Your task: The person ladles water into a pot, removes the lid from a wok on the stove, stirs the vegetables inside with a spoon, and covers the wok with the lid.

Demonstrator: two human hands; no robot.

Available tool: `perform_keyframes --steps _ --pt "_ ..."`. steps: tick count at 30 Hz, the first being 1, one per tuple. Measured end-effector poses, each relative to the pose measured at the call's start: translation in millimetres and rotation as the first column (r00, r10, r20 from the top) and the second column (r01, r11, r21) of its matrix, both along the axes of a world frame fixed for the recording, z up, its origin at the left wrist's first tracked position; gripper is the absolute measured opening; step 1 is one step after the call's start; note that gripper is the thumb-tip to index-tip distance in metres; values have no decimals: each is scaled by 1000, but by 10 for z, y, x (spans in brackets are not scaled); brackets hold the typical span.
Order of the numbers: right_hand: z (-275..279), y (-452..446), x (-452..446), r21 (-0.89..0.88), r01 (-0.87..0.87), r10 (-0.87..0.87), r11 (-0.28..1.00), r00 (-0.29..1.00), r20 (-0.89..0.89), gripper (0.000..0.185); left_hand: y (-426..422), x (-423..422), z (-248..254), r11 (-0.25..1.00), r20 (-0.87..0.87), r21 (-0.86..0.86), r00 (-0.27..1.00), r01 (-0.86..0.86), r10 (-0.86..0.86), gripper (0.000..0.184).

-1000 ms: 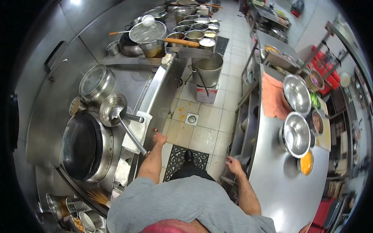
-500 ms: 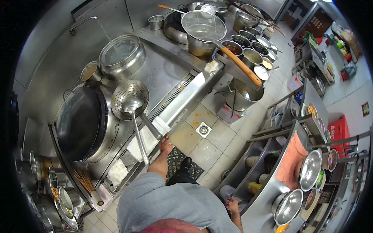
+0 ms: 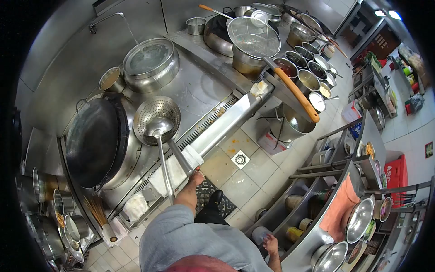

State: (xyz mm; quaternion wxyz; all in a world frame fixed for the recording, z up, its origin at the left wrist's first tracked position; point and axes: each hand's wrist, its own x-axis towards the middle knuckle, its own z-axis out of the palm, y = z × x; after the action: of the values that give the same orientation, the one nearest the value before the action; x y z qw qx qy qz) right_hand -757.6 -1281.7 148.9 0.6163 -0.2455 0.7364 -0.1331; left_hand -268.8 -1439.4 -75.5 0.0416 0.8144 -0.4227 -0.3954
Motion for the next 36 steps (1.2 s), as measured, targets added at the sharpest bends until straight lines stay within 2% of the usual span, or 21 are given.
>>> perform_keyframes --steps 2,5,7,9,10,13,16,17,18,20,22,24,26,27,28,29,31,32,33,35,36 --pt "-29 81 -51 -20 17 -17 1000 1000 -15 41 39 -8 188 972 39 58 972 228 -231 25" --pt "-79 130 -160 -46 22 -26 999 996 -85 41 29 2 555 831 84 142 830 538 -552 25" --pt "-88 133 -219 7 28 -28 1000 998 -47 41 -32 47 540 760 104 167 755 628 -647 25" --pt "-125 107 -296 104 146 -156 984 983 93 40 -57 37 300 709 150 342 709 617 -689 28" --pt "-229 95 -301 95 153 -161 984 982 94 40 -101 33 291 687 163 398 689 609 -706 29" --pt "-328 83 -366 22 248 -248 968 951 187 39 -67 -47 362 852 142 345 875 395 -463 33" --pt "-346 -21 -264 -12 179 -176 984 976 126 40 39 29 552 944 129 305 977 123 -169 38" --pt "-402 -34 -253 -53 66 -62 996 995 75 40 -18 -12 772 936 44 353 998 16 -33 42" --pt "-460 -75 -234 -94 -52 54 994 998 21 40 -92 38 551 895 -6 430 991 120 -131 55" --pt "-449 -153 -172 -53 -30 33 998 997 72 40 -223 38 638 771 -55 594 968 230 -247 56" --pt "-470 -252 -140 -17 -9 11 1000 993 119 41 -185 50 535 826 -37 502 960 256 -276 49" --pt "-552 -338 -159 23 17 -22 1000 964 266 40 -118 11 293 891 1 357 953 281 -302 43" --pt "-677 -366 -222 28 17 -23 999 973 231 40 -44 -52 19 919 23 216 939 330 -343 38" --pt "-716 -420 -258 -44 -103 109 994 977 181 39 21 -107 -1 956 10 168 969 240 -245 36" --pt "-735 -461 -276 -112 -223 237 968 964 124 38 132 -240 344 995 -18 103 1000 17 -15 42" --pt "-593 -489 -182 -147 -136 155 980 980 127 38 196 -489 913 977 -59 44 976 -207 209 48" --pt "-509 -693 -68 -116 -228 237 967 969 70 40 241 -766 860 995 -99 100 995 -7 17 40" --pt "-541 -737 -59 -76 -309 311 948 950 10 43 318 -924 840 981 -123 12 974 192 -189 40" --pt "-612 -775 -29 -84 -263 267 961 963 37 39 394 -1065 844 924 -127 -74 915 375 -382 39" --pt "-663 -856 -41 -50 -346 348 937 936 52 39 661 -1337 1212 905 -295 -293 872 307 -391 38" --pt "-706 -897 20 -25 -385 386 923 921 58 40 812 -1444 1369 892 -291 -358 874 276 -388 39"
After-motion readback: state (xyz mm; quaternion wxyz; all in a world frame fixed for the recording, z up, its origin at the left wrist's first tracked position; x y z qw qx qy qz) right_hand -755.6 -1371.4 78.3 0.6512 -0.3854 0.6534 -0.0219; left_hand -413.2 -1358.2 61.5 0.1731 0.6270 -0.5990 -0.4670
